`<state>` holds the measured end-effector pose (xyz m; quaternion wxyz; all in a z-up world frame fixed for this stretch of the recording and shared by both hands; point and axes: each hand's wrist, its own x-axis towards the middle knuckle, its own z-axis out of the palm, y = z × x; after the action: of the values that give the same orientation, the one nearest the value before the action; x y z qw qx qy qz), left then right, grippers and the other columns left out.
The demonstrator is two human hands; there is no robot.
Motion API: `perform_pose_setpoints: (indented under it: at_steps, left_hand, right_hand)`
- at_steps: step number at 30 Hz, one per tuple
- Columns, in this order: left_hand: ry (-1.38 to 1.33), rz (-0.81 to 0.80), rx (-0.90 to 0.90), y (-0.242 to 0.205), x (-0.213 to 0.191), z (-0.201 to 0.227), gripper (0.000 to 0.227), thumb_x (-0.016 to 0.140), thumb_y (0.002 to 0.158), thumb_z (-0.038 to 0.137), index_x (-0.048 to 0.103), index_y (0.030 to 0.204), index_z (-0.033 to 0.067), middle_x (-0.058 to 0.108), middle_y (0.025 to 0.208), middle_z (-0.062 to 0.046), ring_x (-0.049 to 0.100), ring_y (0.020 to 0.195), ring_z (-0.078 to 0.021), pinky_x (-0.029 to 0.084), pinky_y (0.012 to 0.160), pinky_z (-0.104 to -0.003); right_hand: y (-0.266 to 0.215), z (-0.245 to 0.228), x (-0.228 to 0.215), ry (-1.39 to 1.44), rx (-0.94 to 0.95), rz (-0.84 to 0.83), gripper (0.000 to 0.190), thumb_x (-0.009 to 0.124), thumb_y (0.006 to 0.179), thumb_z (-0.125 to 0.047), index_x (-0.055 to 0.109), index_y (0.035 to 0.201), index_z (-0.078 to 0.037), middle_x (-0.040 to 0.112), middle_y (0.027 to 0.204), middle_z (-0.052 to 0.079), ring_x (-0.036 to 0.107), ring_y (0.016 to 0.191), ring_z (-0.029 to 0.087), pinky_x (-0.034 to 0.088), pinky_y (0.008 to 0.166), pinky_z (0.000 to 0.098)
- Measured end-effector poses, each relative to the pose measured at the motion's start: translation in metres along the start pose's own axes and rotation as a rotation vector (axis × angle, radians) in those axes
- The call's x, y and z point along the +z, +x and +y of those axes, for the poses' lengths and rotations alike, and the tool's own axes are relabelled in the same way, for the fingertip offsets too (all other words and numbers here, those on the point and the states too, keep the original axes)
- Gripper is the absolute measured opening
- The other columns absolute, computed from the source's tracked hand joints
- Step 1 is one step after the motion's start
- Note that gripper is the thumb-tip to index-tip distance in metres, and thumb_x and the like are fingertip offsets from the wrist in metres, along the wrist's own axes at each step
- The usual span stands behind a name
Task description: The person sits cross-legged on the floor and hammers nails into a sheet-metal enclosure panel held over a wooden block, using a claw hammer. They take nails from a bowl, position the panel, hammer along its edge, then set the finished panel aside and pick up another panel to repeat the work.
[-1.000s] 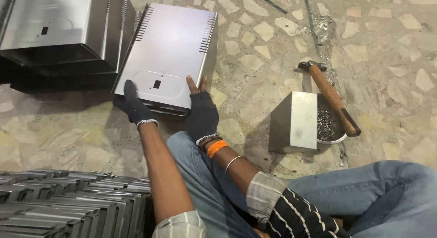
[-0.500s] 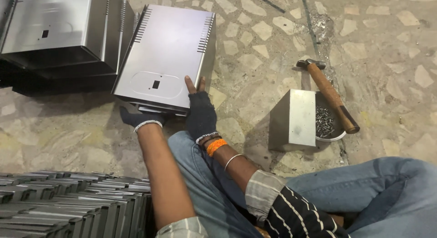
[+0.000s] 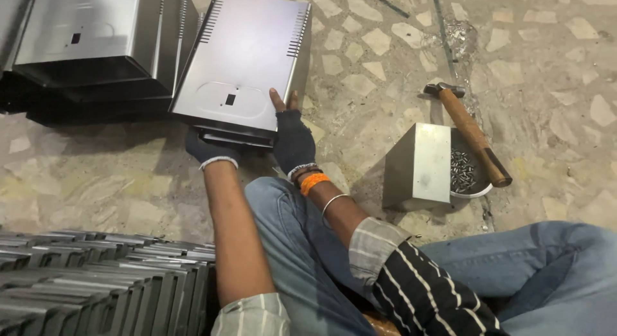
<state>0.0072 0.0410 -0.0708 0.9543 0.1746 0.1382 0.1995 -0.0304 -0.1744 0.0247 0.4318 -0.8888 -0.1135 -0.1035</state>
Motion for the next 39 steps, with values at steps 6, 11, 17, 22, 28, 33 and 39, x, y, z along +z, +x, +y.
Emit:
perform_pose_setpoints:
  at_steps: [6,11,17,22,28,33,39]
  left_hand:
    - [0.815,0.748,0.383,-0.089,0.139,0.002,0.043,0.06,0.097,0.026,0.078,0.107,-0.0118,0.083,0.114,-0.025,0.081,0.096,-0.0355,0.066,0.078,-0.042]
    - [1.141,0.065,1.127,-0.128,0.158,-0.073,0.026,0.057,0.109,0.013,0.066,0.126,-0.0051,0.066,0.134,-0.017,0.069,0.116,-0.0277,0.061,0.098,-0.039]
    - [1.304,-0.547,0.656,-0.216,0.167,-0.198,0.018,0.064,0.1,0.019,0.071,0.11,0.0068,0.073,0.108,-0.014,0.074,0.099,-0.0322,0.059,0.087,-0.039]
    - [1.54,-0.679,0.463,-0.248,0.099,-0.252,0.02,0.063,0.1,0.015,0.07,0.118,0.0114,0.074,0.112,-0.014,0.072,0.1,-0.035,0.057,0.086,-0.044]
    - [1.618,-0.655,0.264,-0.243,0.089,-0.242,0.041,0.063,0.092,0.01,0.061,0.132,0.0121,0.073,0.122,-0.01,0.072,0.104,-0.0307,0.056,0.089,-0.041]
    - [1.698,-0.604,0.082,-0.239,0.074,-0.252,0.045,0.067,0.09,0.011,0.058,0.134,0.0121,0.072,0.123,-0.007,0.074,0.094,-0.0275,0.057,0.087,-0.039]
    - [1.665,-0.708,0.276,-0.236,0.073,-0.261,0.046,0.068,0.089,0.008,0.061,0.135,0.0111,0.074,0.121,-0.009,0.073,0.1,-0.0267,0.057,0.085,-0.039]
  right_hand:
    - [0.007,0.009,-0.052,-0.014,-0.146,-0.051,0.092,0.07,0.081,-0.005,0.029,0.159,-0.027,0.033,0.156,0.031,0.063,0.113,0.046,0.057,0.082,0.0468]
    - [-0.006,0.009,-0.176,0.357,-0.123,0.097,0.022,0.069,0.092,-0.001,0.067,0.113,-0.005,0.074,0.105,0.009,0.076,0.091,0.018,0.063,0.08,0.031]
    - [-0.064,0.08,-0.275,-0.025,-0.098,0.43,0.013,0.071,0.102,-0.012,0.066,0.101,0.001,0.068,0.089,0.017,0.068,0.083,0.03,0.053,0.073,0.0403]
    - [-0.123,0.212,-0.257,-0.344,-0.004,0.369,0.028,0.063,0.104,-0.025,0.066,0.091,0.0,0.065,0.085,0.022,0.064,0.085,0.044,0.049,0.075,0.0523]
    - [-0.153,0.281,-0.242,-0.404,0.196,0.175,0.014,0.068,0.091,-0.021,0.07,0.091,-0.007,0.07,0.09,0.018,0.067,0.089,0.041,0.052,0.077,0.0505]
    - [-0.144,0.292,-0.239,-0.335,0.418,0.143,0.012,0.072,0.082,-0.024,0.073,0.092,-0.016,0.074,0.094,0.009,0.072,0.093,0.032,0.056,0.08,0.0455]
    - [-0.118,0.287,-0.252,-0.391,0.426,0.065,0.075,0.086,0.065,-0.04,0.06,0.132,-0.02,0.063,0.132,0.015,0.057,0.124,0.038,0.045,0.101,0.0485]
